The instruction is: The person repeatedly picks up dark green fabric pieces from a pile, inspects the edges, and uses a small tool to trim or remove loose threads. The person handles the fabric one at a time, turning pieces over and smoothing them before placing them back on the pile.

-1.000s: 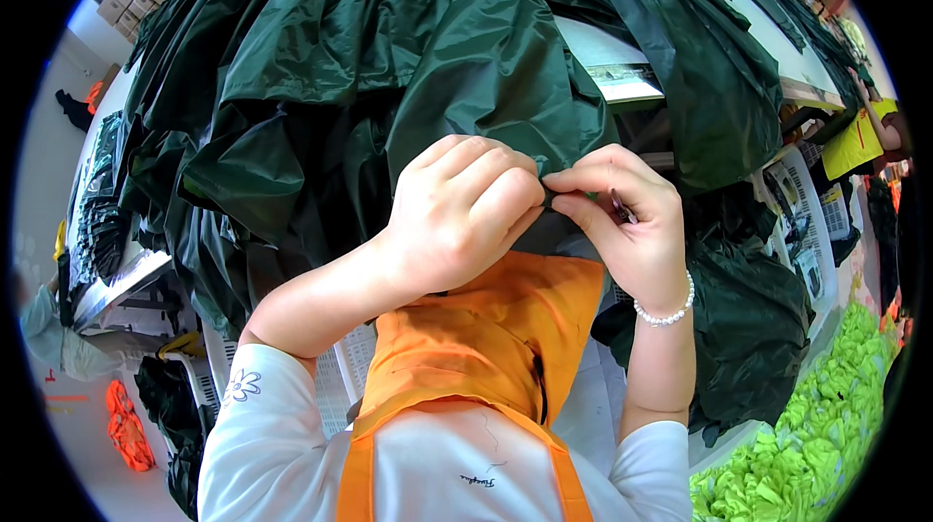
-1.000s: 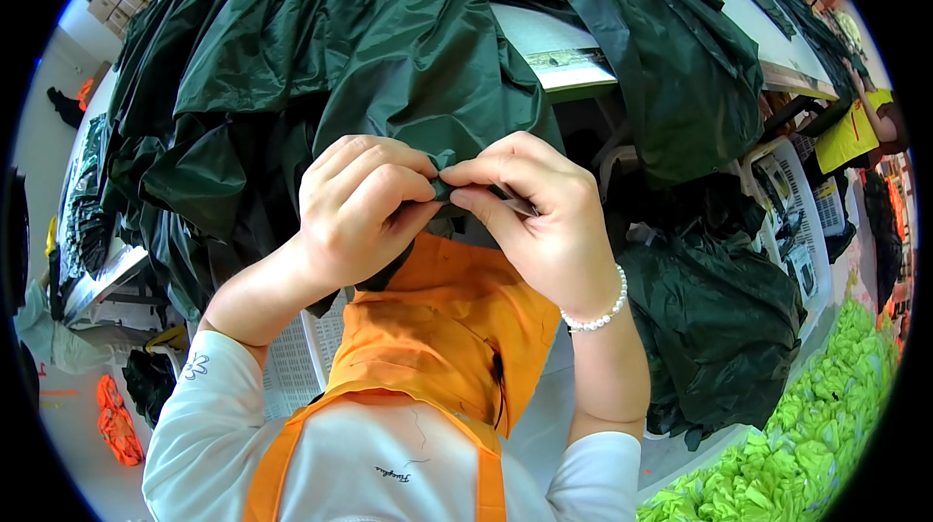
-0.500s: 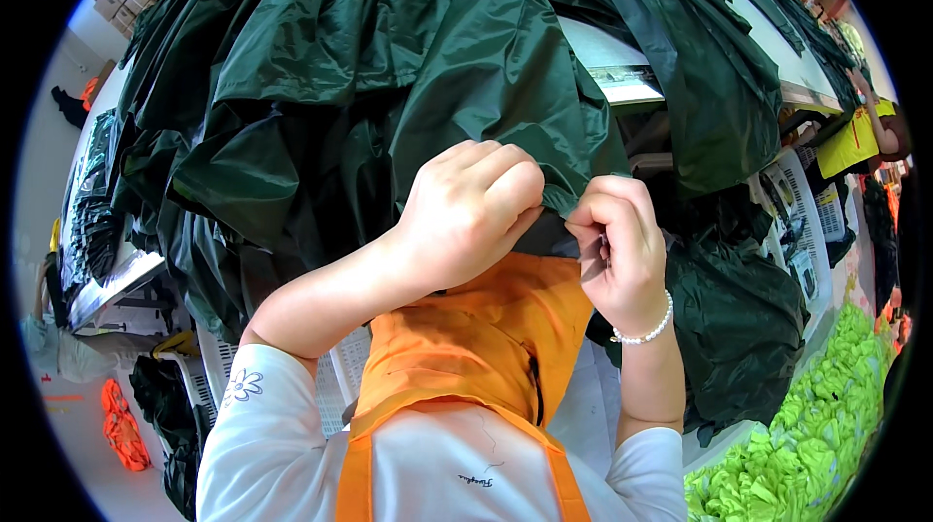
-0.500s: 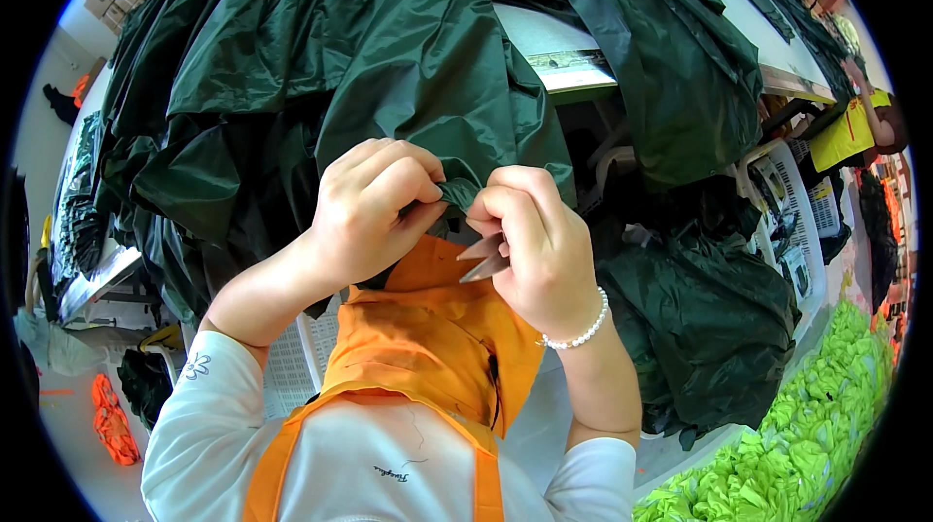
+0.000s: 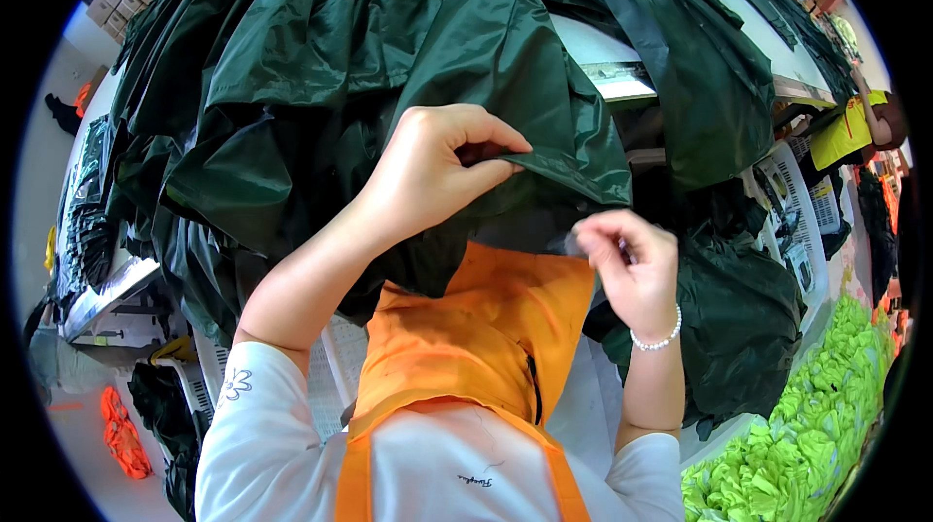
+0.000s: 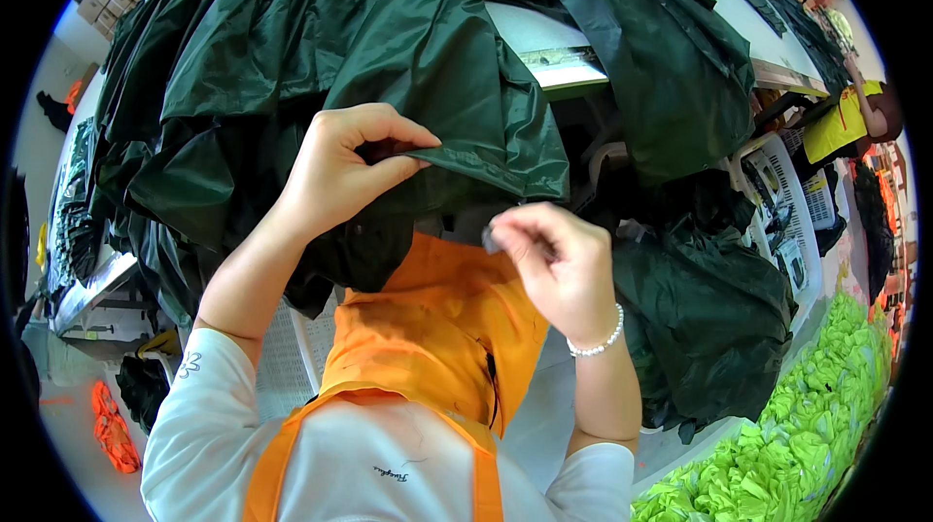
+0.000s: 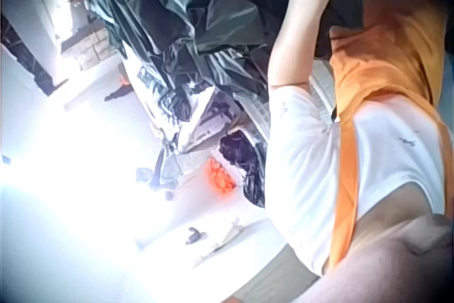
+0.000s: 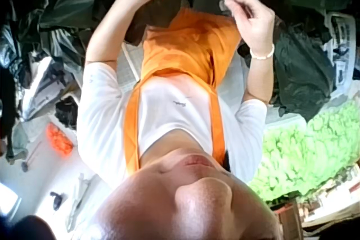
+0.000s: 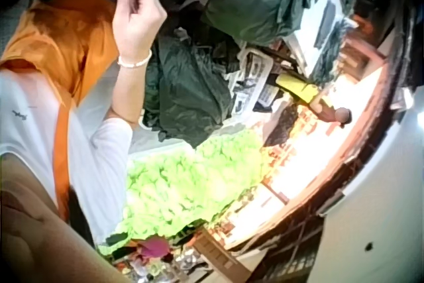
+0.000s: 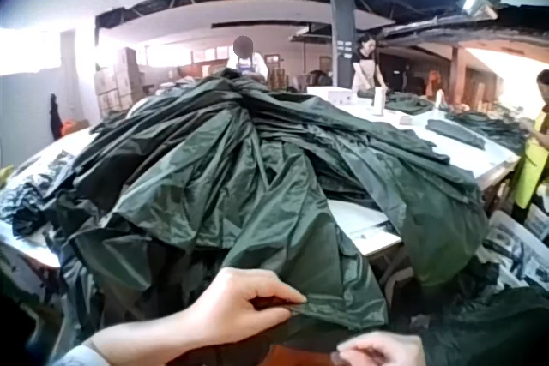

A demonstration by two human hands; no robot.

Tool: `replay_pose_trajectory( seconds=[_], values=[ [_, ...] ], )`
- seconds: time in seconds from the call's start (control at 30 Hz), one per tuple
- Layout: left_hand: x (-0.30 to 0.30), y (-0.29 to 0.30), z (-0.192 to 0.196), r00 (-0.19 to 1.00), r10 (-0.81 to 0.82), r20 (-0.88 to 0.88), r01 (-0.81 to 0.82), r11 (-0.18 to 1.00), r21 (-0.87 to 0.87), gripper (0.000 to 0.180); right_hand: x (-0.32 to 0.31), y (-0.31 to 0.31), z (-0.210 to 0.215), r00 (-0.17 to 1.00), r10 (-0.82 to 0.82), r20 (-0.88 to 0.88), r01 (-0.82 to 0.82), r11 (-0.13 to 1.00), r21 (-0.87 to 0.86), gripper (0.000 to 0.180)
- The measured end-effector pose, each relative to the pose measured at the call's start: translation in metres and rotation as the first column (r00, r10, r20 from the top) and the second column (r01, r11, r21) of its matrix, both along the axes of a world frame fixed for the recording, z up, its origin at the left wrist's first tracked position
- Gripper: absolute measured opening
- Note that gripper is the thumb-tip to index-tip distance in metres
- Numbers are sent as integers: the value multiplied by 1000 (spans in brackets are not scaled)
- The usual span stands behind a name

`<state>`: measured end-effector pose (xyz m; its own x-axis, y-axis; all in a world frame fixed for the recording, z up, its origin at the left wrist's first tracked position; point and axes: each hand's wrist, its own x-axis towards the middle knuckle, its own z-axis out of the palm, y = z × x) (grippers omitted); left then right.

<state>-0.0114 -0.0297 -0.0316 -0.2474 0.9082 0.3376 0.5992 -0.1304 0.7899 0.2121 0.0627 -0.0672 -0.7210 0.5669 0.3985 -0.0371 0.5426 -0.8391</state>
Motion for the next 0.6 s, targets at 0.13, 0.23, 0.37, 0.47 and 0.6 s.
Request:
replay_pose_trajectory(
  seconds=[0.13, 0.23, 0.37, 0.47, 0.6],
  values=[
    [3, 6, 10, 990, -93, -102, 100, 993, 68, 14, -5, -9, 4, 997, 24, 68, -30, 995, 96, 23],
    [5, 7, 12, 991, -105, -84, 115, 985, 125, 11, -8, 1, 4, 998, -39, -48, 50, 963, 265, 28],
    [-1, 11, 19, 980, -183, 75, 181, 983, 28, 12, -26, 2, 24, 917, -262, -300, 364, 857, 365, 29],
    [-2, 13, 30, 954, -174, 243, 216, 963, -158, 17, -38, 10, 36, 922, -281, -265, 363, 866, 344, 28],
    [11, 4, 41, 998, -17, -52, 27, 980, 198, 15, -41, 28, 38, 965, -198, -171, 225, 962, 154, 6]
  ],
)
